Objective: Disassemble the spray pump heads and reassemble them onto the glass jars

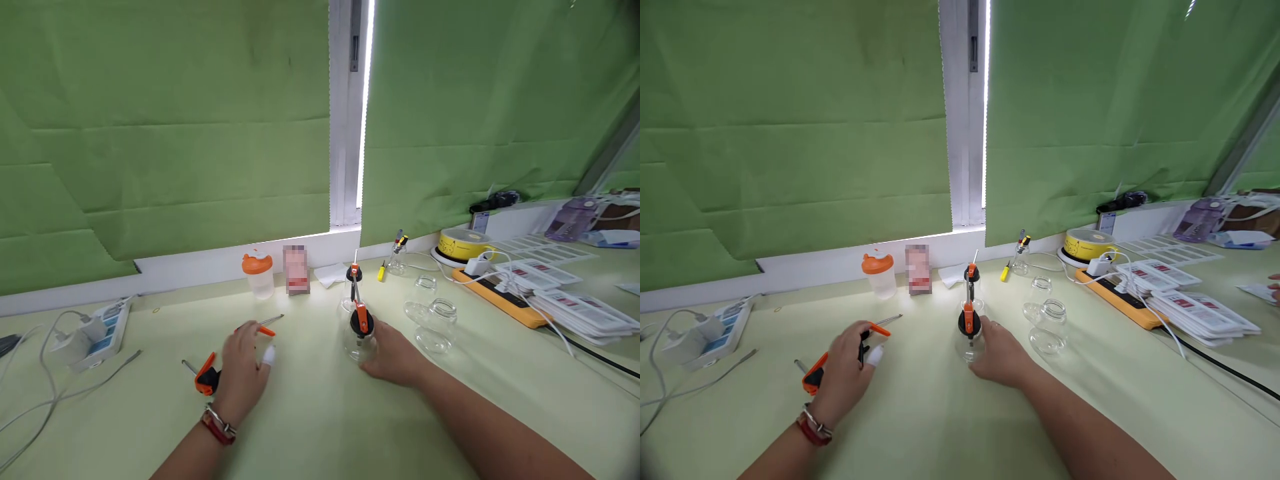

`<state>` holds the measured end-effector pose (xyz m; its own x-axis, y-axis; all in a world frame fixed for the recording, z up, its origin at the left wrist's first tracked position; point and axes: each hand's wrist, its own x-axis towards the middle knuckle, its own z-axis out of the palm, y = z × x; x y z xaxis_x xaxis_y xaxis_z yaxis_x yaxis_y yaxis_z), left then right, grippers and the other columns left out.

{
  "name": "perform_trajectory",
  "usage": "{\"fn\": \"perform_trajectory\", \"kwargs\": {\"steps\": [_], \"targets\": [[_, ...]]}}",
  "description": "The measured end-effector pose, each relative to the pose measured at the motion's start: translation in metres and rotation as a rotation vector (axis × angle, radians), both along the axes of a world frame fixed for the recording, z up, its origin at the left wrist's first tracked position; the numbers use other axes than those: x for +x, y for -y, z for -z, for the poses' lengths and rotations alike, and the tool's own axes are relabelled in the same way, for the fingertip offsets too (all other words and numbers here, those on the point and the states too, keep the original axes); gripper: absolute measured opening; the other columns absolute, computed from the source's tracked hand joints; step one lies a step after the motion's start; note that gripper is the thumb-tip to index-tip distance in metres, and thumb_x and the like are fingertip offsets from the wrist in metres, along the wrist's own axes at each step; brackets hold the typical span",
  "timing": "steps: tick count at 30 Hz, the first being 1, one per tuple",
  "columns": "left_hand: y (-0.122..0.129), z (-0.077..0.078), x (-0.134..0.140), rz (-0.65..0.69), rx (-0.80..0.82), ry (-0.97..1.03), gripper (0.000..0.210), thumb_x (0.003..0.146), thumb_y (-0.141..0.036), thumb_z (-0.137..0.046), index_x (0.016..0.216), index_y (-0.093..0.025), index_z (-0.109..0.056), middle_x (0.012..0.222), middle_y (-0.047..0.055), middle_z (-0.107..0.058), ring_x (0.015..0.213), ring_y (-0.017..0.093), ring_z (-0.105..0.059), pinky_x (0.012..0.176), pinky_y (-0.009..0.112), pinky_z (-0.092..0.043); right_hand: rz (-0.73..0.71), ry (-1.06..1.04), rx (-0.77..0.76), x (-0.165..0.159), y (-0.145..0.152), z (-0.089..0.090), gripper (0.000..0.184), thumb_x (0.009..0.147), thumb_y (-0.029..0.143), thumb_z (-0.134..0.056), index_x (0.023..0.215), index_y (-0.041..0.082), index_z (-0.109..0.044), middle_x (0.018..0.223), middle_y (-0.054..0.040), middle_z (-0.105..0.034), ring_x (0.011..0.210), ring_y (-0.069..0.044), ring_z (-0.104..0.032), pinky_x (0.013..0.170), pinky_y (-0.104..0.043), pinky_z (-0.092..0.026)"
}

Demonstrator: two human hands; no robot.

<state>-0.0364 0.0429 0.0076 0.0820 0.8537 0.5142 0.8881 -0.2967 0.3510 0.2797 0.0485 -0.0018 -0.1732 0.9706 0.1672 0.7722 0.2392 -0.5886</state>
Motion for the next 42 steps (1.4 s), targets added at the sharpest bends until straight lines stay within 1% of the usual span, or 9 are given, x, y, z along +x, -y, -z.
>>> {"fn": "perform_trajectory", "kwargs": {"steps": [3,7,14,21,26,29,34,38,42], "targets": [[-0.021,0.002,-0.020,-0.186,0.007,-0.207,0.044,0.084,-0.027,-0.040,0.125,-0.010,-0.045,0.142,0.020,-0.035,0.127,0.032,-0.038,0.103,0.051,-0.028,0.210,0.050,-0.046,0.005,-0.009,0.003,0.054,0.059,0.031,-0.070,0.108,0.021,-0.050,0.091,-0.0069,-0.062,0.080,-0.025,-0.060,0.063,-0.030,-0.043],[-0.029,0.006,-0.029,-0.245,-0.183,-0.367,0.050,0.084,-0.022,-0.035,0.132,-0.009,-0.040,0.146,0.019,-0.032,0.126,0.030,-0.040,0.103,0.053,-0.025,0.387,0.049,-0.059,0.011,-0.019,0.008,0.053,0.061,0.039,-0.066,0.106,0.016,-0.051,0.101,-0.0139,-0.061,0.089,-0.030,-0.061,0.067,-0.034,-0.046],[-0.015,-0.005,-0.013,-0.177,-0.274,-0.495,0.046,0.081,-0.017,-0.036,0.124,-0.012,-0.050,0.130,0.016,-0.051,0.108,0.029,-0.053,0.093,0.047,-0.032,0.417,-0.024,-0.001,0.025,-0.040,0.028,0.075,0.070,0.037,-0.057,0.136,0.009,-0.033,0.139,-0.0209,-0.040,0.130,-0.035,-0.036,0.102,-0.043,-0.036],[0.004,-0.014,0.008,-0.038,-0.196,-0.488,0.033,0.076,-0.013,-0.042,0.101,-0.017,-0.062,0.099,0.009,-0.061,0.092,0.026,-0.054,0.083,0.039,-0.036,0.467,-0.159,0.082,0.036,-0.056,0.054,0.083,0.081,0.031,-0.048,0.146,0.010,-0.002,0.150,-0.0193,-0.019,0.139,-0.034,-0.017,0.109,-0.046,-0.028],[0.015,-0.015,0.020,0.065,-0.198,-0.461,0.030,0.074,-0.008,-0.042,0.093,-0.019,-0.063,0.088,0.006,-0.061,0.084,0.023,-0.053,0.080,0.038,-0.038,0.384,0.033,0.263,0.022,-0.040,0.037,0.079,0.085,0.027,-0.043,0.146,0.015,0.007,0.154,-0.0162,-0.008,0.140,-0.030,-0.012,0.107,-0.045,-0.032],[0.016,-0.011,0.019,0.089,-0.207,-0.422,0.028,0.073,-0.009,-0.044,0.090,-0.020,-0.063,0.090,0.007,-0.060,0.085,0.023,-0.053,0.079,0.038,-0.040,0.296,0.317,0.579,0.019,-0.022,0.006,0.074,0.085,0.024,-0.044,0.146,0.010,-0.004,0.153,-0.0177,-0.010,0.141,-0.032,-0.009,0.109,-0.049,-0.024],[0.011,0.003,0.014,0.055,-0.210,-0.326,0.028,0.077,-0.019,-0.046,0.101,-0.016,-0.060,0.126,0.013,-0.051,0.116,0.030,-0.046,0.095,0.044,-0.037,0.607,0.519,0.822,0.050,-0.009,-0.030,0.041,0.082,0.029,-0.050,0.118,0.009,-0.054,0.126,-0.0186,-0.053,0.117,-0.036,-0.043,0.102,-0.057,-0.020],[0.011,0.006,0.015,0.092,-0.348,-0.247,0.047,0.084,-0.027,-0.040,0.130,-0.016,-0.045,0.138,0.013,-0.043,0.108,0.027,-0.054,0.090,0.042,-0.043,0.741,0.503,0.767,0.076,-0.011,-0.031,0.023,0.081,0.031,-0.050,0.089,0.014,-0.064,0.099,-0.0121,-0.062,0.091,-0.028,-0.053,0.079,-0.039,-0.035],[0.015,-0.001,0.019,0.121,-0.432,-0.238,0.044,0.087,-0.034,-0.037,0.128,-0.022,-0.049,0.144,0.012,-0.035,0.098,0.027,-0.059,0.080,0.041,-0.047,0.674,0.488,0.634,0.072,-0.012,-0.027,0.016,0.080,0.027,-0.049,0.080,0.017,-0.062,0.092,-0.0098,-0.063,0.082,-0.024,-0.053,0.065,-0.032,-0.032]]}}
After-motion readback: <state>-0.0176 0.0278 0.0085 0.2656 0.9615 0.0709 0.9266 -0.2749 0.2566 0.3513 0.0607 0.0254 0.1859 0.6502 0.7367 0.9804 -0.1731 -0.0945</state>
